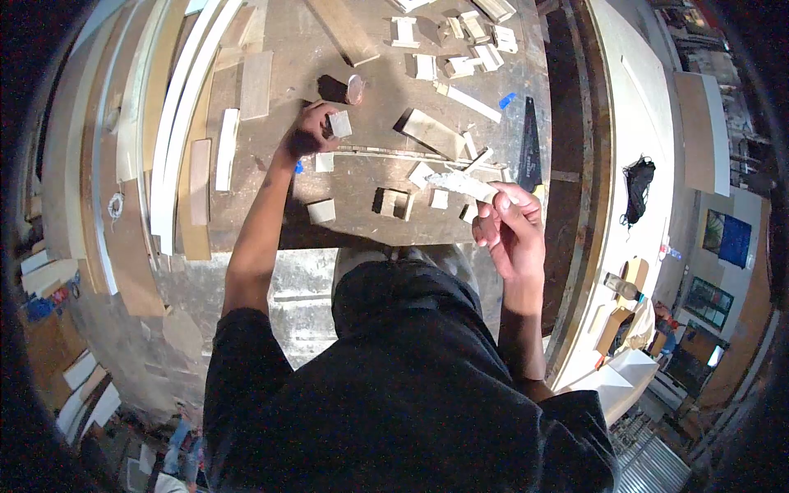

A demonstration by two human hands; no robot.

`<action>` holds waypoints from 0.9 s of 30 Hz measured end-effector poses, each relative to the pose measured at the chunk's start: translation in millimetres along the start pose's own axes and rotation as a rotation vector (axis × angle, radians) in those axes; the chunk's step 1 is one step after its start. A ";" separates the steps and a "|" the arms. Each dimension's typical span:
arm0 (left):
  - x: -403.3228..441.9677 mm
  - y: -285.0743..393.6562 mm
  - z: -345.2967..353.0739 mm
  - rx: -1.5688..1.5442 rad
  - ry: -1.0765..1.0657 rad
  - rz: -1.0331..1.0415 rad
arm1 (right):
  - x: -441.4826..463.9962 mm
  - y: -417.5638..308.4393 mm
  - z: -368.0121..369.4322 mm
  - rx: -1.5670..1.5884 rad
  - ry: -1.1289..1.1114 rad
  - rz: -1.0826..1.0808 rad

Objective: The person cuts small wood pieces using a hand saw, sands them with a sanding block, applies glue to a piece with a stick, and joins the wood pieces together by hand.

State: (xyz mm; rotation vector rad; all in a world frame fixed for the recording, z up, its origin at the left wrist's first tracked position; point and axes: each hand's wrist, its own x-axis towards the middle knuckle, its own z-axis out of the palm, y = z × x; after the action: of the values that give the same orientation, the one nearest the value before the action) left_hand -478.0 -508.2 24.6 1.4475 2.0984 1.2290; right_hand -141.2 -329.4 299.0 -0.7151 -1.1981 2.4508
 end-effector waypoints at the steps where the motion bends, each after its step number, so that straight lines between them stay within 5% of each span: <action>1: 0.7 11.8 -4.7 -0.033 -0.005 -0.089 | -2.0 -0.4 -0.4 0.002 0.000 0.001; 4: -1.3 56.9 -20.5 -0.136 0.123 -0.096 | -9.5 -8.5 1.7 -0.126 -0.091 -0.173; 6: -3.2 99.4 -30.6 -0.334 0.118 -0.042 | -15.6 -22.3 5.4 -0.750 -0.169 -0.556; 8: -10.0 163.2 -40.1 -0.490 0.147 0.058 | -20.0 -34.0 9.0 -1.053 -0.240 -0.839; 11: -15.4 249.2 -67.9 -0.329 0.085 0.180 | -27.4 -54.4 27.9 -1.118 -0.310 -0.944; 14: -24.4 287.6 -63.8 -0.642 0.097 0.079 | -34.1 -66.9 29.0 -1.094 -0.405 -0.908; 27: -32.5 345.3 -59.3 -0.860 0.191 0.001 | -60.9 -80.0 18.4 -1.391 -0.345 -0.966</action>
State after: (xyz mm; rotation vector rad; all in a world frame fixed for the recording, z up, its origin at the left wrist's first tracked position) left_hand -293.2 -522.7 323.7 0.9455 1.3334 1.9807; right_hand -96.3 -322.9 390.6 0.1303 -2.5249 0.7353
